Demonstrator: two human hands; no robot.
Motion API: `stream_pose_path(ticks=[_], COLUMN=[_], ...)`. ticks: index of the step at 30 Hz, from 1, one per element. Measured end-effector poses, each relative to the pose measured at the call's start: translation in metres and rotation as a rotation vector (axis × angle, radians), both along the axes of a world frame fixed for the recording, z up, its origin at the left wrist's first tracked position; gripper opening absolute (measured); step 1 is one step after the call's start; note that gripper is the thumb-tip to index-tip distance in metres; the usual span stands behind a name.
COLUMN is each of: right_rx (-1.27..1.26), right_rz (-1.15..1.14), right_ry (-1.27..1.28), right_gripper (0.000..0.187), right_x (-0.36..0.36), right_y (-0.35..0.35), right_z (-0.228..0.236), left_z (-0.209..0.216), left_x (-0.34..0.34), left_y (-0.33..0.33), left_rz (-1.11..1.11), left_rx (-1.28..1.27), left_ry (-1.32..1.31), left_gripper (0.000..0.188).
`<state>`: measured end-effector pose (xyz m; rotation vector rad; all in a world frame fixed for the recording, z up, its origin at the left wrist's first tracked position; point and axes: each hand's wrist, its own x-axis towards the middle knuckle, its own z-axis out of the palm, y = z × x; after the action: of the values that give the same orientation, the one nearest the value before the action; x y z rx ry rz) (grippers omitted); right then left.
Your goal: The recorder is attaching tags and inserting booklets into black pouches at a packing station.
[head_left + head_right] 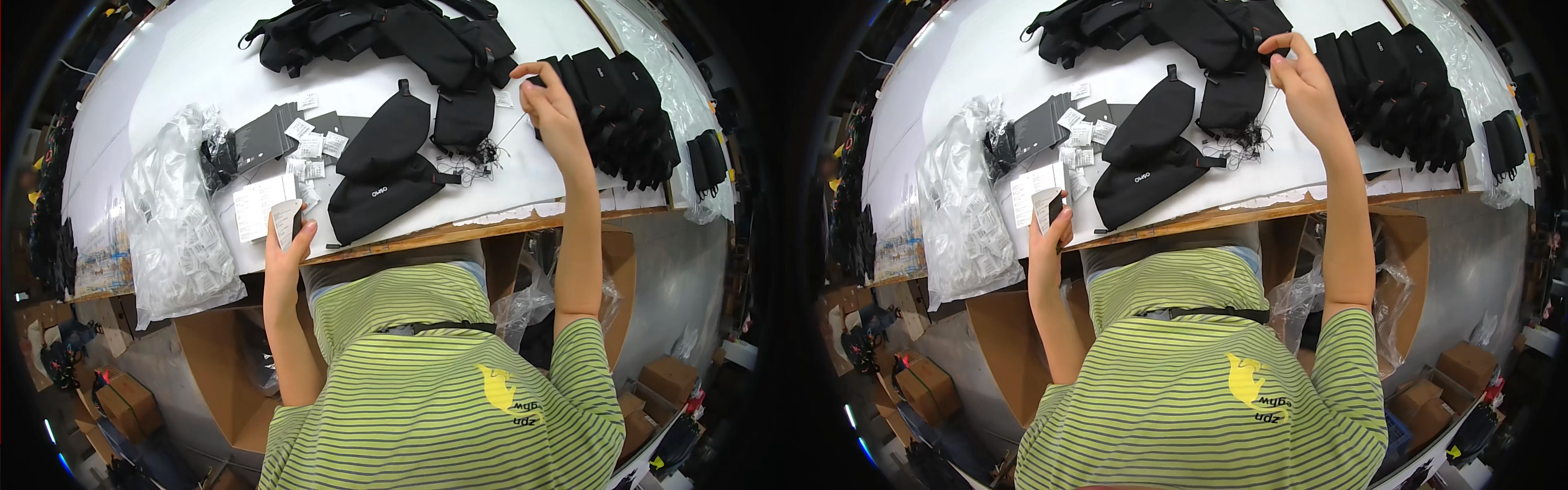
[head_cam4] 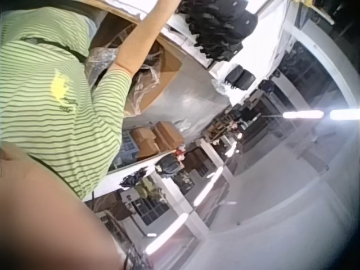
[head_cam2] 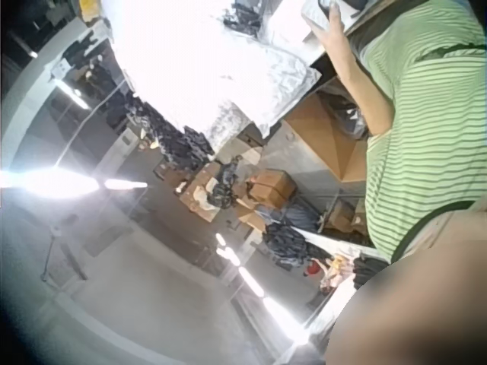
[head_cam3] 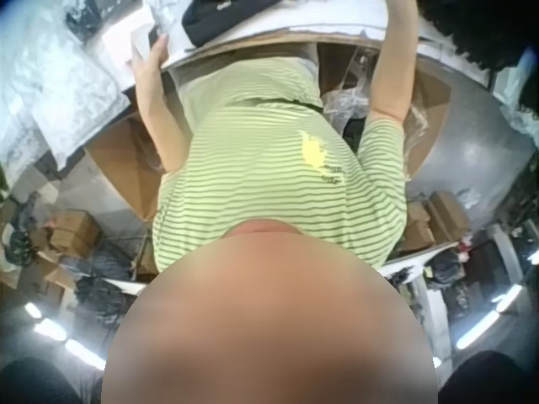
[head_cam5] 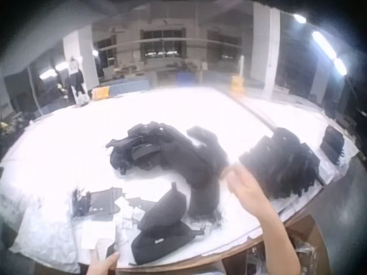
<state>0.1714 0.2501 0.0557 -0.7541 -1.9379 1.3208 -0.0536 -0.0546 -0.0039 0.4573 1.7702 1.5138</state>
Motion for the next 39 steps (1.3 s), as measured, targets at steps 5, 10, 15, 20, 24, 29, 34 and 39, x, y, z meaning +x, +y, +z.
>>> stream_pose_path(ticks=[5,10,15,20,24,29,34,39], right_rx=[0.236,0.153,0.145,-0.027,-0.022,0.333,0.371,0.419], right_rz=[-0.142,-0.083,-0.181,-0.076,-0.032,-0.123,-0.185,-0.276], right_ry=[0.274,-0.127,-0.069,0.129,0.124,0.256,-0.119,0.373], right_gripper=[0.019,0.012,0.012,0.02,0.025,0.04,0.043,0.044], right_x=[-0.002,-0.002,-0.003,0.002,0.004,-0.005,0.006,-0.012], right_y=[-0.026,-0.001,-0.023,-0.027,-0.02,-0.03,-0.003,-0.041], right_z=[0.04,-0.014,0.0,-0.018,-0.018,0.047,-0.034,0.035], left_z=[-0.001,-0.002,-0.01,-0.005,-0.004,-0.01,-0.01,-0.008], left_x=[0.008,0.016,0.016,0.023,0.028,0.028,0.03,0.03], left_y=[0.006,0.013,0.011,0.02,0.024,0.02,0.027,0.02], left_rz=[-0.009,-0.088,-0.109,-0.14,-0.183,-0.141,-0.164,-0.139], left_rx=[0.004,0.022,-0.01,-0.011,-0.028,0.044,0.043,0.094], left_ry=[-0.035,-0.07,-0.034,-0.085,-0.093,-0.1,-0.105,-0.16], left_gripper=[0.042,0.039,0.047,0.043,0.041,0.039,0.038,0.036])
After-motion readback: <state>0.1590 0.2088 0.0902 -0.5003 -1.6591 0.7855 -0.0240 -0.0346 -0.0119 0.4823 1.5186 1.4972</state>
